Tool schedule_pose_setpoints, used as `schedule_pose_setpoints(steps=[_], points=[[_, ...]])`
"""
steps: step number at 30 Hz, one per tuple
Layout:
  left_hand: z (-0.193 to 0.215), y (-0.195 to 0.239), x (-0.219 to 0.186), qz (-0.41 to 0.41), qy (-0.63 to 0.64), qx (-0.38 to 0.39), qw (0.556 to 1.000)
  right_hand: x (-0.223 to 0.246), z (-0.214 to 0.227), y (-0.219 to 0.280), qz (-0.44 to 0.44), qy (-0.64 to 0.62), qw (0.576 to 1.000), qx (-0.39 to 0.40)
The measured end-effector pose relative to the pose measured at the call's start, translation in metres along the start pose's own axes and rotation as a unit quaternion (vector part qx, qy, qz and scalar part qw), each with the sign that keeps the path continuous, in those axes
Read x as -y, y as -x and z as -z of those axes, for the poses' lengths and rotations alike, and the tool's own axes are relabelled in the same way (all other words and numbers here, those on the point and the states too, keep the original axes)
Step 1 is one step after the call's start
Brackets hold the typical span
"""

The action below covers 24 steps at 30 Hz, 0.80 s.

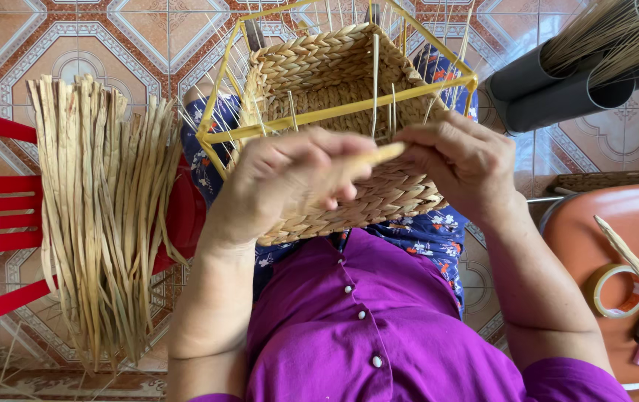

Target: The person weaves a basket using dried palm leaves, interlacing them through a yellow wire frame. They repeatedly pull and tuck the leaves to form a tight pattern, occasionally adjusting the basket's position on their lap.

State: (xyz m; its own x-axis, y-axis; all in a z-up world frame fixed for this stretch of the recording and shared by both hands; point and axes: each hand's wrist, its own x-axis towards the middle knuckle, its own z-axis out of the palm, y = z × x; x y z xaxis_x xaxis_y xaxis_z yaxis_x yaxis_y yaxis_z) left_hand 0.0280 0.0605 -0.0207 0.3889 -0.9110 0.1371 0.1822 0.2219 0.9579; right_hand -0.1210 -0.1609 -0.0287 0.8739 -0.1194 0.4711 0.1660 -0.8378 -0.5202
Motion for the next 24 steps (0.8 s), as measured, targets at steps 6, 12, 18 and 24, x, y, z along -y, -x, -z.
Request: schedule_pose_setpoints(steps=[6, 12, 18, 24], points=[[-0.027, -0.01, 0.006, -0.024, -0.174, -0.112, 0.978, -0.008, -0.007, 0.006, -0.039, 0.001, 0.999, -0.006], [-0.044, -0.012, 0.012, -0.099, -0.446, -0.152, 0.876, -0.009, -0.006, 0.009, -0.085, -0.078, 0.993, 0.023], [-0.055, -0.024, 0.023, -0.102, -0.549, -0.134, 0.819, -0.017, 0.0, 0.011, -0.088, -0.146, 0.985, 0.041], [-0.056, -0.029, 0.039, -0.185, -0.545, -0.107, 0.811, -0.015, -0.002, 0.01, -0.169, -0.225, 0.959, 0.024]])
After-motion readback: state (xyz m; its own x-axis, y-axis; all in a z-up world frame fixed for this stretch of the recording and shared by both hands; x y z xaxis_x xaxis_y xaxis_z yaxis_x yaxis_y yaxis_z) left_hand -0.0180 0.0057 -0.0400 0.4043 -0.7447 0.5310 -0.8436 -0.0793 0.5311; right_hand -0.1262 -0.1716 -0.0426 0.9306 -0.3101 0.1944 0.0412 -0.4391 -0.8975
